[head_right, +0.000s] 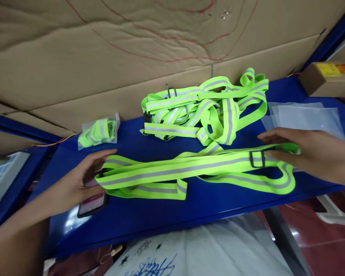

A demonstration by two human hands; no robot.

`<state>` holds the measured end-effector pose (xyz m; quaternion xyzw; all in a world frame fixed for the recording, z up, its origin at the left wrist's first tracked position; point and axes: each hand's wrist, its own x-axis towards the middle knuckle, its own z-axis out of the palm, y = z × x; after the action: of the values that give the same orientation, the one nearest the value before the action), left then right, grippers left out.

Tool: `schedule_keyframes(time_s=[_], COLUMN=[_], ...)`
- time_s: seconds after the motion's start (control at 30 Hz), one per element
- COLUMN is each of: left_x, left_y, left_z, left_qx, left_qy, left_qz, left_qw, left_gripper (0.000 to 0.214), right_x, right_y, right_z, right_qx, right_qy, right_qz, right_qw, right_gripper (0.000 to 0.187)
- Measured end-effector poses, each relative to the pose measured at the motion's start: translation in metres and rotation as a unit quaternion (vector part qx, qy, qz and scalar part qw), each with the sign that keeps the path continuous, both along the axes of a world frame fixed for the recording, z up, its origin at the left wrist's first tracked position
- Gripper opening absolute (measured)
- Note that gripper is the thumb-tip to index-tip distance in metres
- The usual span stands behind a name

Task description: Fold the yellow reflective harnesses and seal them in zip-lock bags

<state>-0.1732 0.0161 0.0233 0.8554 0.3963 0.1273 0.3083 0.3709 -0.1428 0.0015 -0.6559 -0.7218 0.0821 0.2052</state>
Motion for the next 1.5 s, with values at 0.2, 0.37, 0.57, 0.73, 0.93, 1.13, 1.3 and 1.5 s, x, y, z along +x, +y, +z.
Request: schedule_keyframes(time_s=[0.2,0.37,0.57,0.73,0.93,1.13,1.3,1.5], left_x=[0.011,0.011,0.007,0.017,0.027,0.025,0.017,0.001], left_y=[-0.008,-0.009,-0.013,-0.019,-0.021,-0.027,-0.029,-0.024], left_z=[0.010,0.020,0.013,-0.001,-0.013,-0.015,-0.013,-0.011], left_qx=[0.075,0.084,0.076,0.012,-0.008,-0.059,0.009,-0.119], left_qy=[0.024,0.046,0.059,0.029,-0.032,-0.049,0.047,0.035], left_qz=[-0.029,-0.055,-0.053,-0.029,0.024,0.069,-0.001,-0.024], left_qw=[0.996,0.994,0.994,0.999,0.999,0.995,0.999,0.992], left_gripper=[0.058,0.053,0.042,0.055,0.076,0.063,0.057,0.099], right_x=[-0.125,-0.201,-0.209,-0.193,-0.239,-0.270,-0.264,-0.264], right_y=[0.022,0.039,0.045,0.040,0.034,0.047,0.051,0.050], right_z=[0.004,-0.017,-0.046,-0.035,-0.016,-0.041,-0.056,-0.052], right_qx=[0.085,0.142,0.093,0.049,0.126,0.099,0.069,0.059], right_qy=[-0.060,-0.119,-0.143,-0.160,-0.160,-0.149,-0.156,-0.157], right_qz=[0.134,0.245,0.247,0.246,0.217,0.196,0.211,0.216], right_qw=[0.985,0.952,0.954,0.955,0.954,0.964,0.963,0.962], right_gripper=[0.065,0.067,0.060,0.057,0.081,0.085,0.070,0.075])
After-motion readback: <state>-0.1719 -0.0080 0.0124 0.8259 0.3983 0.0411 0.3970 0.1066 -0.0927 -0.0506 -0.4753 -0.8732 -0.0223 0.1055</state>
